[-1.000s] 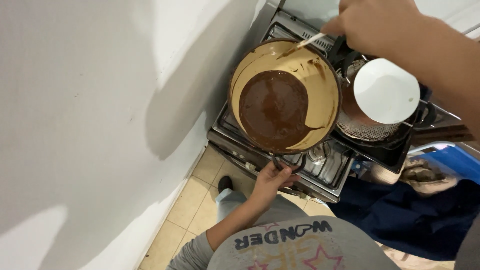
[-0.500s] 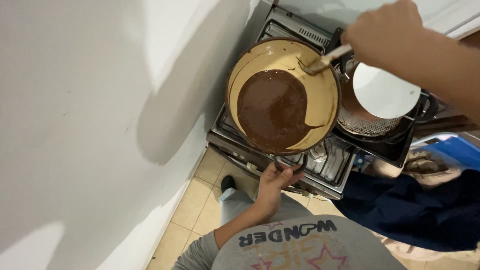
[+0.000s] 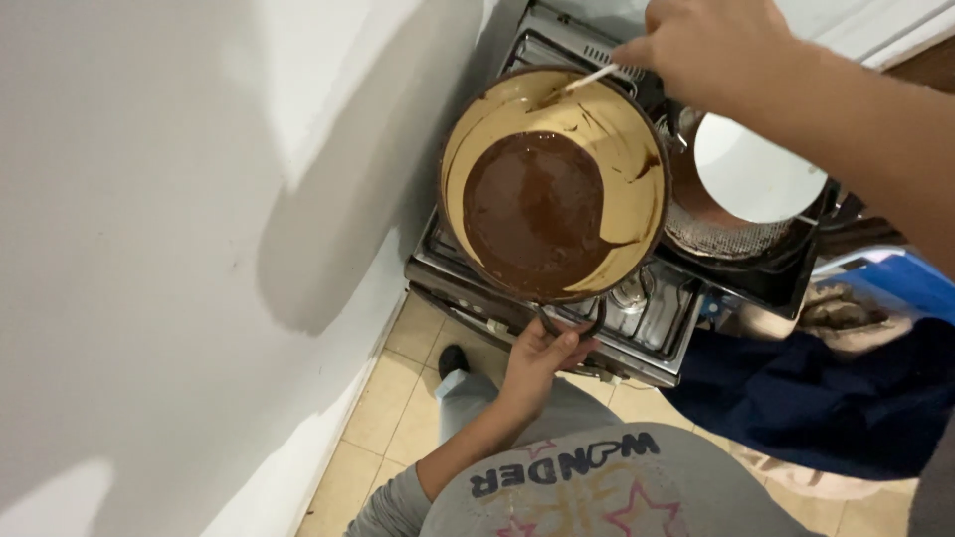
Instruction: Stirring melted chocolate in a pot on a stove.
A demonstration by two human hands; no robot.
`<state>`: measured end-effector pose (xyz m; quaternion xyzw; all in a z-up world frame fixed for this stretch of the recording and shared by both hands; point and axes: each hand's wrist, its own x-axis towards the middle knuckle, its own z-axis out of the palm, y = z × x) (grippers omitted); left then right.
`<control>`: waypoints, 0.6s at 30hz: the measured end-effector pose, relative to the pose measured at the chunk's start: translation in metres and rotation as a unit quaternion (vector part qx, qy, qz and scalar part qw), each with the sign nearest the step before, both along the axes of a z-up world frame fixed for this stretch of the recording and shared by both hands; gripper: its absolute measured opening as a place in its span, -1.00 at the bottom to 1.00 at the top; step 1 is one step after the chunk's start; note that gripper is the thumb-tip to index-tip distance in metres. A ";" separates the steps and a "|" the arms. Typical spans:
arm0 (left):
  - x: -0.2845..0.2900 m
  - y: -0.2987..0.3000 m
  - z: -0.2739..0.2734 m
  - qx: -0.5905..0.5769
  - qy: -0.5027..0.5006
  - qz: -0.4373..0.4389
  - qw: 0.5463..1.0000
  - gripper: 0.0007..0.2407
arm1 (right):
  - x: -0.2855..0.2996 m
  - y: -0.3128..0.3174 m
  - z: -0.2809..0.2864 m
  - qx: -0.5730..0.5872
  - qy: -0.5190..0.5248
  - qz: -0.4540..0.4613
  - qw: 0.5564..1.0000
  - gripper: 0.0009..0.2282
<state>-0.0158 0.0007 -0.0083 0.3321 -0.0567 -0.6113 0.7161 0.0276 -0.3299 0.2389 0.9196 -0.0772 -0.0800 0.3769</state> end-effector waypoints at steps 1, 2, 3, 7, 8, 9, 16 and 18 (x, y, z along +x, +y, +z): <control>0.000 0.002 0.004 0.003 0.002 -0.002 1.000 -0.83 | -0.006 -0.003 -0.003 0.003 0.002 -0.002 1.000 -0.54; 0.000 0.001 0.007 0.009 0.004 0.004 1.000 -0.84 | -0.010 -0.008 -0.006 -0.003 0.012 -0.012 1.000 -0.51; 0.001 0.002 0.011 0.015 0.007 0.011 1.000 -0.85 | -0.015 -0.012 -0.008 -0.009 0.021 -0.021 1.000 -0.48; -0.006 0.000 0.011 0.024 0.024 0.028 0.999 -0.83 | -0.044 0.016 0.000 0.005 0.157 -0.212 0.964 -0.70; -0.007 -0.001 0.010 0.012 0.031 0.039 0.999 -0.81 | -0.052 0.027 0.005 0.008 0.205 -0.238 0.949 -0.78; -0.008 -0.002 0.009 0.000 0.039 0.049 0.998 -0.80 | -0.061 0.038 0.009 0.012 0.252 -0.263 0.931 -0.83; -0.007 0.001 0.018 0.012 0.026 0.040 0.999 -0.87 | -0.082 0.092 0.033 0.139 0.299 -0.330 0.885 -0.71; -0.009 0.000 0.014 0.006 0.029 0.043 0.999 -0.84 | -0.080 0.101 0.042 0.161 0.318 -0.382 0.853 -0.75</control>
